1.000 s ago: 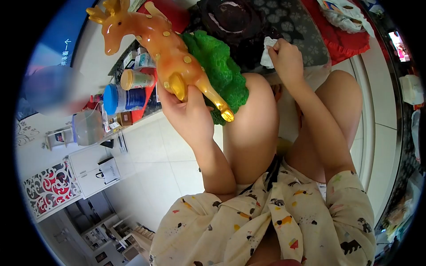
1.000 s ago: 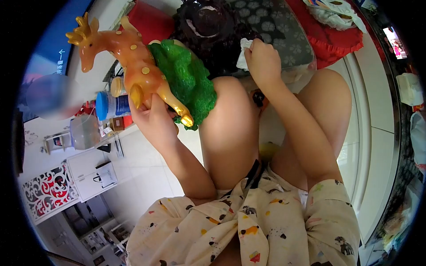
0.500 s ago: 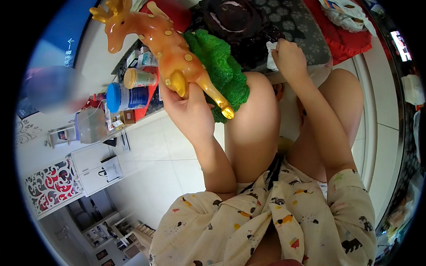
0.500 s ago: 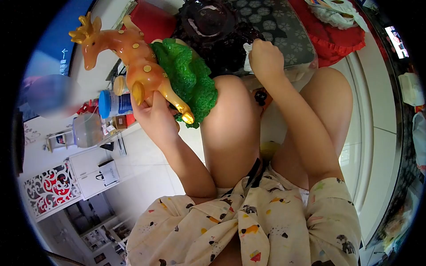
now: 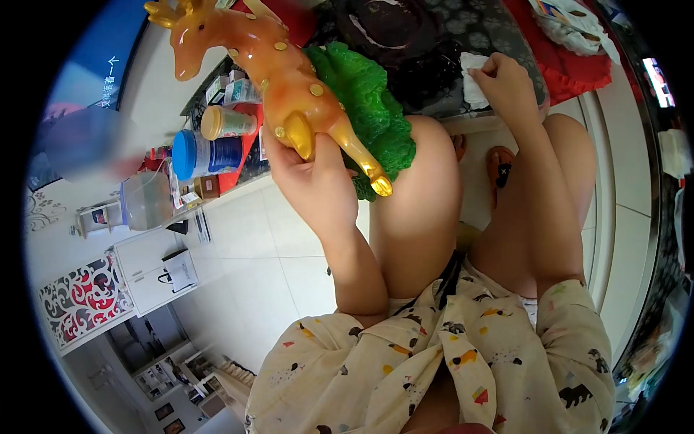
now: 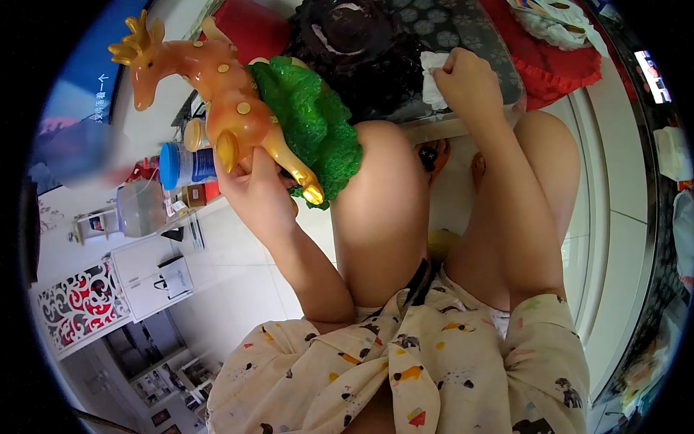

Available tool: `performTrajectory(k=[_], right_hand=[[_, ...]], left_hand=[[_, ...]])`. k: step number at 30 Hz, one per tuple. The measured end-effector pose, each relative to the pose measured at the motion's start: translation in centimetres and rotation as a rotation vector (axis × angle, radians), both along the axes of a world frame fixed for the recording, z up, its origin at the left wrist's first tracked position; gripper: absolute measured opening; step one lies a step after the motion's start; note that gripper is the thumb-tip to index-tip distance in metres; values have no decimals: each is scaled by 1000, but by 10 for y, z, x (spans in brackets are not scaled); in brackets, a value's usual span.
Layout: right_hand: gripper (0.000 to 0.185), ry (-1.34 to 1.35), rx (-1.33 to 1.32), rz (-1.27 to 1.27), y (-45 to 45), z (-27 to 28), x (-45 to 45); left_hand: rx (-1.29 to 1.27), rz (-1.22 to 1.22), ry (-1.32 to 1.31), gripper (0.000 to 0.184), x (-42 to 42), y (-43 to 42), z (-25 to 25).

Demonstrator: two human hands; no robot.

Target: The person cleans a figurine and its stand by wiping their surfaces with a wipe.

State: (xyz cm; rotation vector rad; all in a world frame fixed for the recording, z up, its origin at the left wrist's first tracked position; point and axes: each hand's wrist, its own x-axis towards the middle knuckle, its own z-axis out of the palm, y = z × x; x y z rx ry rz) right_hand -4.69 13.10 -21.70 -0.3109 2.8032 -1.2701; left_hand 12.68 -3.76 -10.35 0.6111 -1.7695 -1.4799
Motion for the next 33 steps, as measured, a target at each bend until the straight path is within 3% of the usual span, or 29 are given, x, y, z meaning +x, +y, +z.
performTrajectory(k=[8, 15, 21, 26, 33], right_hand=[[24, 83, -67, 26, -31, -23, 8], [18, 257, 63, 23, -42, -33, 12], [13, 140, 225, 23, -45, -26, 18], [17, 118, 104, 16, -37, -40, 12], [21, 127, 18, -32, 0, -19, -16]], left_hand=[[-34, 0, 5, 45, 1, -4, -4], [-35, -23, 24, 47, 0, -4, -5], [-71, -10, 1, 47, 1, -6, -7], [-90, -7, -28, 47, 2, -7, -8], [-106, 46, -33, 49, 3, -4, -8]])
